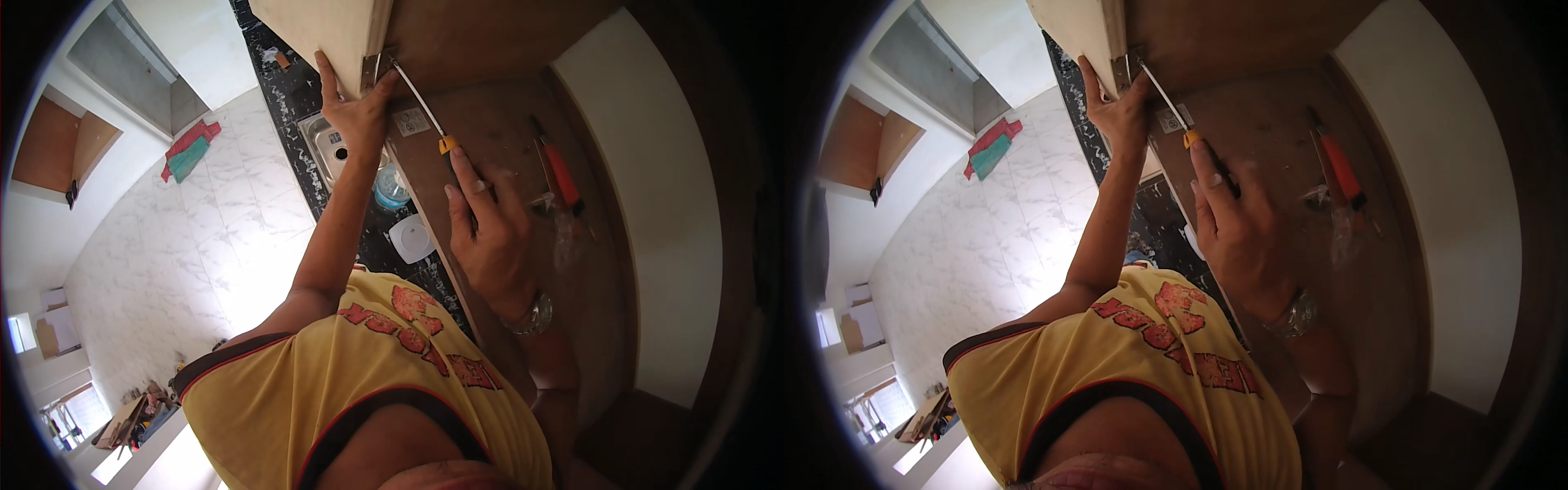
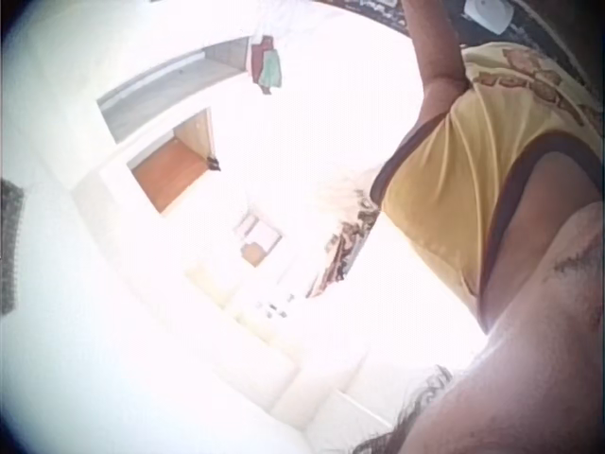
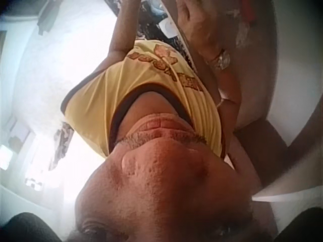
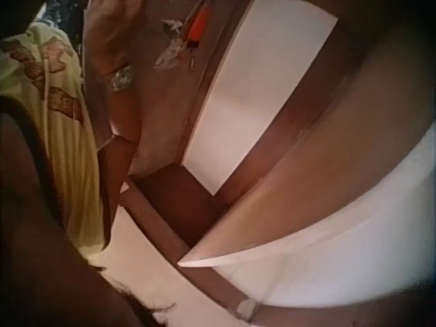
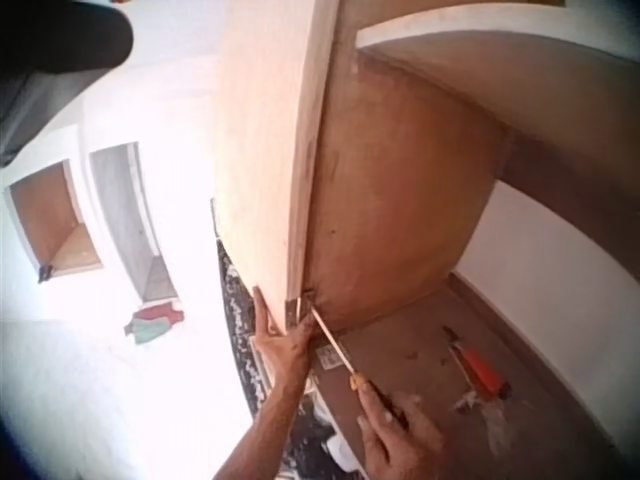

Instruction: The person uses a screwdriver to secure a hinge on a cabinet door and then closes the door.

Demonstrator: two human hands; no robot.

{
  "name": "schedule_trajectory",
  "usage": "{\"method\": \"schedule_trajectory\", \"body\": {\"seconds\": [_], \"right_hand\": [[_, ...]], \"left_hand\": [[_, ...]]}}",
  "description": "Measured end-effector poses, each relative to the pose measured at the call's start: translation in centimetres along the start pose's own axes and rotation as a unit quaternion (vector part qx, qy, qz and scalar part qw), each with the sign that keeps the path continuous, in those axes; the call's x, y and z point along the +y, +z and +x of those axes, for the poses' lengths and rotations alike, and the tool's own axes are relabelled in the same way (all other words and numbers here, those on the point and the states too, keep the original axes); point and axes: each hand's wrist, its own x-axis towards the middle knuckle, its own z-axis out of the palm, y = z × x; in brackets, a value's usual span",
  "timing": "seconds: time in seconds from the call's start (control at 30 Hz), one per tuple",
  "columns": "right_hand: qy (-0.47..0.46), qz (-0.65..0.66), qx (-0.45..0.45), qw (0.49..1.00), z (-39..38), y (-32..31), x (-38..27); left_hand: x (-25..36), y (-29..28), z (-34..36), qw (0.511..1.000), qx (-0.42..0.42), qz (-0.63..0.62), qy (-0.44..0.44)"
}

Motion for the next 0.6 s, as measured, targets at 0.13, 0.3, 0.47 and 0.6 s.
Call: {"method": "schedule_trajectory", "body": {"seconds": [0.13,0.3,0.47,0.6], "right_hand": [[0.040,0.061,0.020,0.997,0.3,0.3,-0.8],[0.097,0.110,0.013,0.989,1.3,-0.2,-2.0],[0.054,0.095,0.030,0.994,1.8,0.1,-2.0],[0.110,0.067,-0.041,0.991,1.4,-0.4,-2.4]], "left_hand": [[-0.4,-0.3,0.4,1.000,-0.004,0.009,0.009],[-0.6,-0.9,0.7,0.999,-0.022,0.014,-0.018],[-0.5,-0.9,0.4,0.996,-0.025,0.076,0.026],[0.4,-0.7,0.1,0.995,-0.021,0.096,0.014]]}}
